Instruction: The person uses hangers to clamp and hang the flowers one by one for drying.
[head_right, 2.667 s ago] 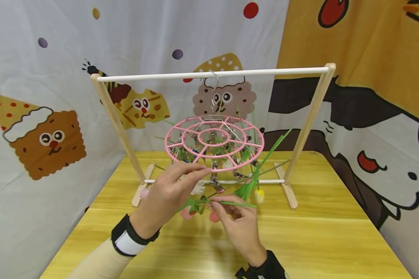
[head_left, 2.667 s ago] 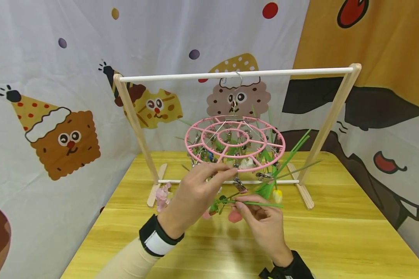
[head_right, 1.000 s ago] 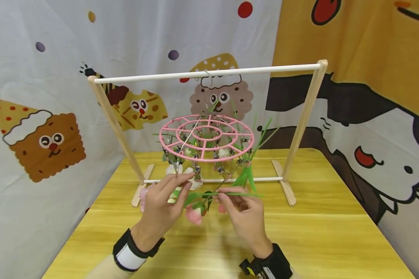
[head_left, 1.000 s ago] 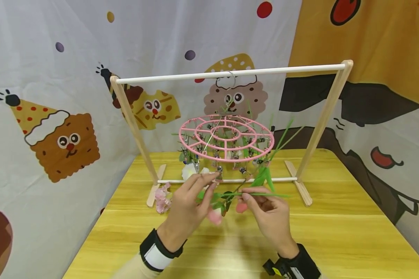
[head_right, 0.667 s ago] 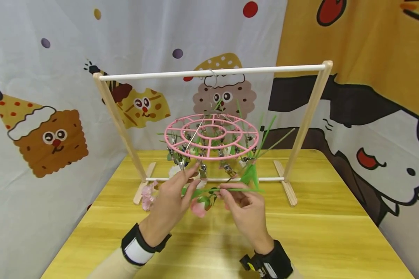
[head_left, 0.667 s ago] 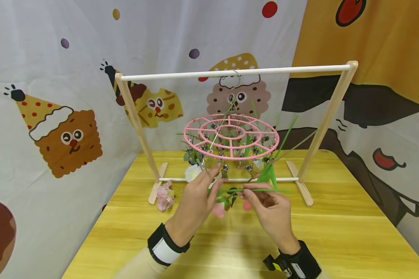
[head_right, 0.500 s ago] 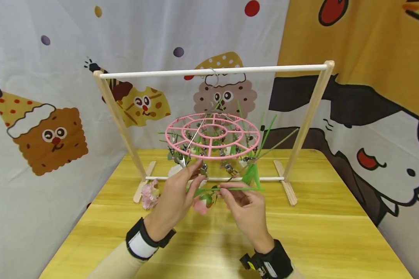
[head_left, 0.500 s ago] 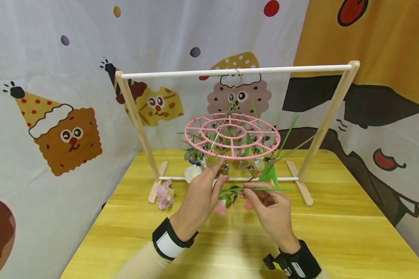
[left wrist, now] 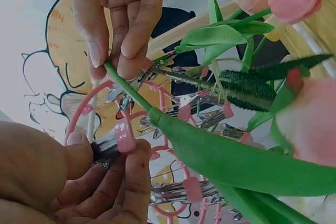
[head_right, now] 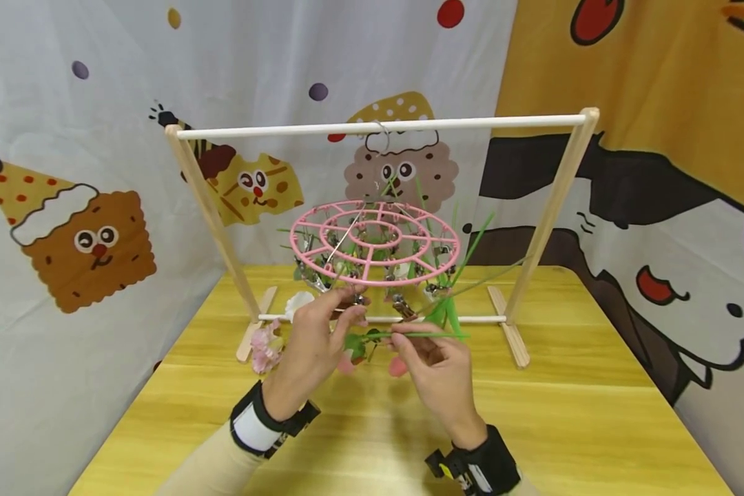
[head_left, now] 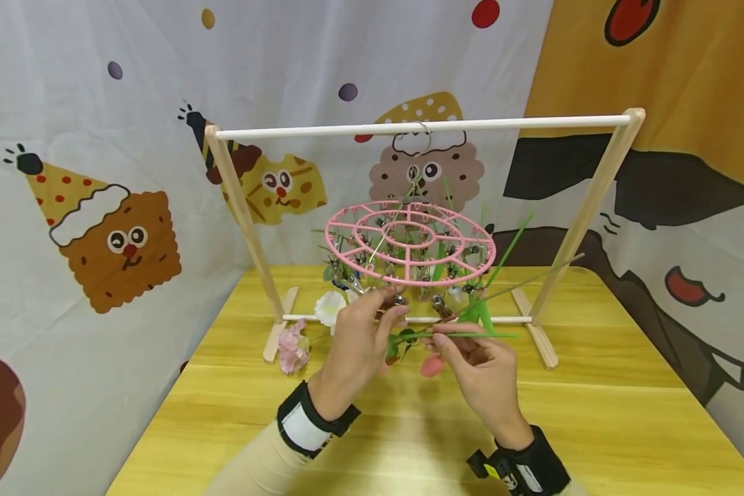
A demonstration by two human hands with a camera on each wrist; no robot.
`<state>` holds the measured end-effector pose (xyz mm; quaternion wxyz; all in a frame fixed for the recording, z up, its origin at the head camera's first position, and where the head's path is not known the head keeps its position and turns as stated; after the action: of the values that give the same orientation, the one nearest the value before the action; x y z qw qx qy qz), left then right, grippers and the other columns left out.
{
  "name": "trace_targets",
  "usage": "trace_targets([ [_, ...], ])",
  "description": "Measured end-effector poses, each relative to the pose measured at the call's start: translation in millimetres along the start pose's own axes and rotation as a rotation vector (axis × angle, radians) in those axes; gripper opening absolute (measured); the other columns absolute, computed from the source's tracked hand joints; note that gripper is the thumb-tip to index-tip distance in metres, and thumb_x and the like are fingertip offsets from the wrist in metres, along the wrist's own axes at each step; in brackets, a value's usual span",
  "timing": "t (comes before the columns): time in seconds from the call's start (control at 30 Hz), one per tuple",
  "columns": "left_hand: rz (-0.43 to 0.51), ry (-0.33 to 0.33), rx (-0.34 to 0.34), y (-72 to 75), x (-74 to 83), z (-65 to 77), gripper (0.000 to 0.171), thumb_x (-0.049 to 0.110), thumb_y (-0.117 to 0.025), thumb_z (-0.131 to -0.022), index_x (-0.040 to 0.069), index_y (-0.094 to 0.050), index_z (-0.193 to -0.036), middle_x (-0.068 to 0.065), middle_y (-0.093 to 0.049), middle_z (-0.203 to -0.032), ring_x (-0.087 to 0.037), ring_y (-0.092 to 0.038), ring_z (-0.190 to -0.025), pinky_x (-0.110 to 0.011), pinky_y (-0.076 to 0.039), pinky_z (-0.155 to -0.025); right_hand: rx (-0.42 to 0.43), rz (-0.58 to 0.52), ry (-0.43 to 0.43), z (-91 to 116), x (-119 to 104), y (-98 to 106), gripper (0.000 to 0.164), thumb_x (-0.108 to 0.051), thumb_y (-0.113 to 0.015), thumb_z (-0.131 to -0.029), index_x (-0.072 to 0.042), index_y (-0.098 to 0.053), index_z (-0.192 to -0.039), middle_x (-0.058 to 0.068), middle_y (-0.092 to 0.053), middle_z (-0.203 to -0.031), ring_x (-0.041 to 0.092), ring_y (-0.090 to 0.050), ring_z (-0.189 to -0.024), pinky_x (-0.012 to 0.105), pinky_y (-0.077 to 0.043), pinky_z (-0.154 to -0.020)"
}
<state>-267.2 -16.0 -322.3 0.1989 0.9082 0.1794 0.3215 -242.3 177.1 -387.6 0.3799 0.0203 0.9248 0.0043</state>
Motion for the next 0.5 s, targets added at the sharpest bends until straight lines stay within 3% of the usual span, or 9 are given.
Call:
trace_targets([
  [0.2, 0.057, 0.045, -0.015, -3.6, -5.8, -0.2, 0.021, 0.01, -0.08, -0.108, -0.001, -0.08, -0.127, -0.016, -0.086, -0.118, -0.026, -0.087, -0.101, -0.03, -0.073, -0.09, 0.009, -0.005, 0.002, -1, 0, 2, 0.027, 0.022, -0.072, -0.103, 0.01, -0.081, -0.125, 0.008, -0.088, -0.111, 0.013, -0.087, -0.094, 0.026, -0.07, -0.077],
  [0.4, 0.115, 0.124, -0.051, -7.6, -11.9, 0.8, 0.016, 0.011, -0.082, -0.108, 0.003, -0.079, -0.122, -0.013, -0.085, -0.119, -0.023, -0.085, -0.103, -0.033, -0.072, -0.091, 0.02, -0.022, -0.003, -1, 0, 3, 0.026, 0.023, -0.071, -0.103, 0.012, -0.08, -0.125, 0.0, -0.086, -0.119, 0.011, -0.088, -0.099, 0.03, -0.072, -0.085],
  [0.5, 0.165, 0.163, -0.063, -9.0, -14.3, 2.1, 0.011, 0.008, -0.08, -0.109, 0.004, -0.078, -0.12, -0.012, -0.085, -0.117, -0.023, -0.085, -0.101, -0.033, -0.072, -0.09, 0.022, -0.025, 0.0, -2, 0, 3, 0.026, 0.023, -0.07, -0.103, 0.012, -0.08, -0.125, 0.002, -0.086, -0.119, 0.01, -0.088, -0.097, 0.03, -0.072, -0.086],
])
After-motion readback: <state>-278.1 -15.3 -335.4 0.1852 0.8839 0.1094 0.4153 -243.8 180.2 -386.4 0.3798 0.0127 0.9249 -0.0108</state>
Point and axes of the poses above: each hand's wrist, its own z-axis away from the middle knuckle, its own y-axis out of the back of the hand, x = y × z, the point moved 10 cm from there along -z, towards the middle knuckle
